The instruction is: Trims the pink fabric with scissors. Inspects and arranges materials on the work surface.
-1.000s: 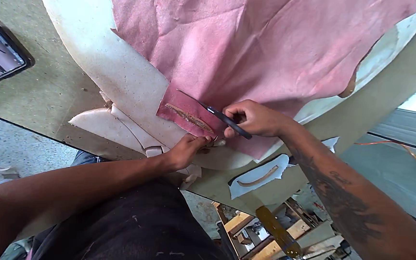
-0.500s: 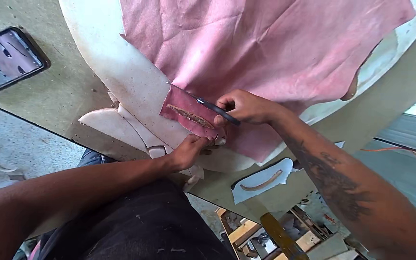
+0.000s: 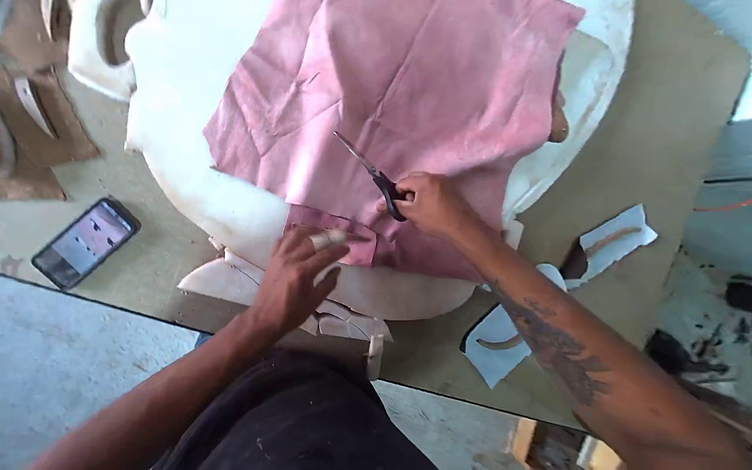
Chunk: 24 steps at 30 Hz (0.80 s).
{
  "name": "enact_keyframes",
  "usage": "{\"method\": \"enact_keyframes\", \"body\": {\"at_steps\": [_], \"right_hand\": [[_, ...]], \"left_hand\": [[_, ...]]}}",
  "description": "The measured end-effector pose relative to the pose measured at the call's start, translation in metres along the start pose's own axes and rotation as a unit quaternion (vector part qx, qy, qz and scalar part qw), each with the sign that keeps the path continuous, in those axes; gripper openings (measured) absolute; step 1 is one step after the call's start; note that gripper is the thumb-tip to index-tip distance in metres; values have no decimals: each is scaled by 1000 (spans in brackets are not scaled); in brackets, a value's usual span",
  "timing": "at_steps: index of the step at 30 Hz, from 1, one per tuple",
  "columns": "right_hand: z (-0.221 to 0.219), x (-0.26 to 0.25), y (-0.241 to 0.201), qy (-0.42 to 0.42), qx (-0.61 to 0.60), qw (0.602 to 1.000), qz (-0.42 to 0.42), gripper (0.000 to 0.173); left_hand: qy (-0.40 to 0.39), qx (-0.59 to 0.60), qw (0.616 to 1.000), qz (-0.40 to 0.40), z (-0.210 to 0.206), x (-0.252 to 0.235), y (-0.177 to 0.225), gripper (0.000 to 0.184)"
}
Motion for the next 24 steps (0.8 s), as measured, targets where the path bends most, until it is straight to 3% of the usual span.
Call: {"method": "enact_keyframes", "body": {"at_steps": [2, 5, 9, 13, 16, 18, 20, 24], "right_hand": [[-5, 25, 14, 23, -16, 999, -33, 30], [-2, 70, 7, 116, -96, 988, -30, 35], [-16, 141, -18, 246, -244, 936, -65, 24], [-67, 173, -39, 325, -434, 836, -82, 33], [-85, 184, -54, 409, -558, 721, -35, 29], [-89, 193, -52, 459, -587, 667, -19, 23], [-89, 200, -45, 486, -583, 651, -7, 18], [-80, 226, -25, 520, -542, 660, 5, 19]], "left_hand": [[24, -98, 994, -37, 3, -25, -5, 33], [-29, -214, 975, -56, -25, -48, -17, 32], [15, -185, 979, -85, -17, -45, 2, 17], [101, -87, 986, -96, -2, -25, 47, 13], [129, -67, 981, -125, -15, -8, 76, 11], [130, -56, 981, -135, -24, -1, 86, 10], [106, -36, 982, -149, -28, 4, 91, 14], [42, -107, 982, -150, -42, 6, 64, 51]]}}
Point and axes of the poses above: each hand's wrist, its own x-axis away from the middle knuckle, its own z-axis out of the back of the hand, y = z × x, the point moved 9 cm from there along -x, towards the middle knuckle, and after that the axes turned 1 degree about z, right-handed, at the moved point
